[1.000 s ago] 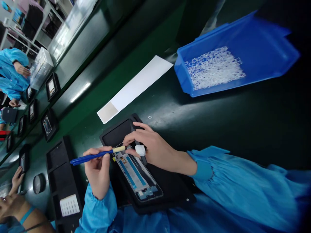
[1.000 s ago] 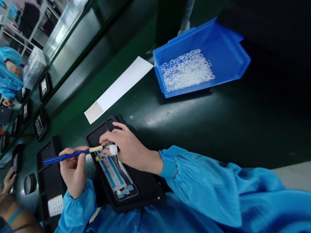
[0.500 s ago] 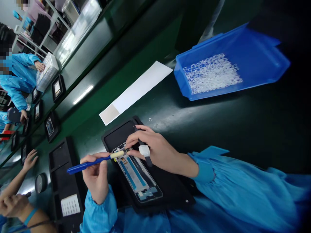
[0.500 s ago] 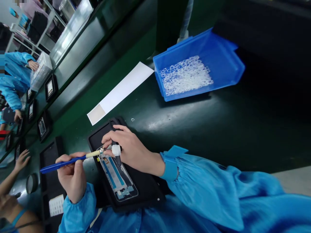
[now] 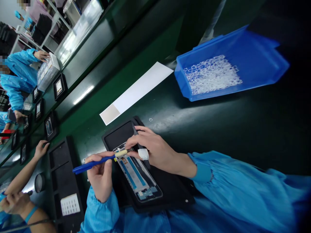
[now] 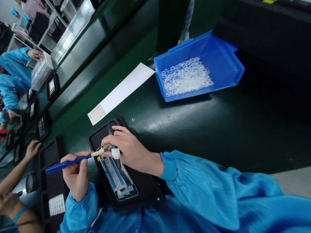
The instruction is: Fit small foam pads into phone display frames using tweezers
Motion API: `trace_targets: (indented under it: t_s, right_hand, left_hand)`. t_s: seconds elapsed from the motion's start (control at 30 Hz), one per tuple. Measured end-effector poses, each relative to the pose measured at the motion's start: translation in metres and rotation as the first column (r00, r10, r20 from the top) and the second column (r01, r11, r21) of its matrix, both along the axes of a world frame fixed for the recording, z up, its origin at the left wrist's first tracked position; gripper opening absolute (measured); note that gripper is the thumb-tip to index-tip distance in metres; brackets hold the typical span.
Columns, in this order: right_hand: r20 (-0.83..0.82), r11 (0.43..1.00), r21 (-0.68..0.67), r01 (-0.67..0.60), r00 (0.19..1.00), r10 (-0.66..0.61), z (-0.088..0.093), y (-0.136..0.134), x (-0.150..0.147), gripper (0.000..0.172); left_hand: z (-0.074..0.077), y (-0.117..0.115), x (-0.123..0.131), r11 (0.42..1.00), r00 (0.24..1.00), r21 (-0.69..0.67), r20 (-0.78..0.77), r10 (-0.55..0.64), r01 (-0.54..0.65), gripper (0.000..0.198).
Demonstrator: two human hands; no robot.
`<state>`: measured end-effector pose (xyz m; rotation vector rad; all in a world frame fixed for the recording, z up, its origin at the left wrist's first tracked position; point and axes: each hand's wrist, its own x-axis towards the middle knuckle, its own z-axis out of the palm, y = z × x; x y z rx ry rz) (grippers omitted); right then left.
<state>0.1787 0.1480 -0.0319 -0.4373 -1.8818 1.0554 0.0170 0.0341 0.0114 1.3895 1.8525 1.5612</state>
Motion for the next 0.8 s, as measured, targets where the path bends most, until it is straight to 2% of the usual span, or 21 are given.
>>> trace_targets:
  t_s: [0.23,0.37,0.5,0.63,0.73,0.8]
  right_hand:
    - [0.008,0.983,-0.165,-0.08,0.997,0.083,0.003,0.001,0.002,0.011]
    - [0.005,0.972,-0.212,-0.096,0.995,0.1,0.004,0.0,0.002,0.009]
    - [0.025,0.961,-0.25,-0.118,0.992,0.128,0.003,-0.001,0.001,0.008]
    - [0.091,0.97,-0.224,-0.089,0.99,0.112,-0.001,0.001,0.0,0.021]
    - [0.188,0.993,-0.119,0.008,0.982,0.015,-0.006,0.003,-0.001,0.019]
    - [0.253,0.998,-0.039,0.046,0.967,-0.035,-0.009,0.004,-0.002,0.018]
  left_hand:
    - [-0.006,0.001,-0.005,0.996,0.995,-0.063,0.08,0.063,-0.058,0.024]
    - [-0.006,-0.001,-0.003,1.0,0.999,0.012,0.035,0.015,-0.016,0.024]
    - [-0.004,-0.002,-0.002,1.0,1.0,0.016,0.001,-0.015,0.015,0.023]
    - [-0.004,0.0,-0.006,1.0,0.998,-0.006,-0.056,0.023,-0.023,0.022]
    - [-0.004,0.001,-0.01,0.998,0.986,-0.052,-0.162,0.029,-0.038,0.019]
    - [-0.004,0.001,-0.012,0.995,0.968,-0.1,-0.25,-0.02,-0.005,0.017]
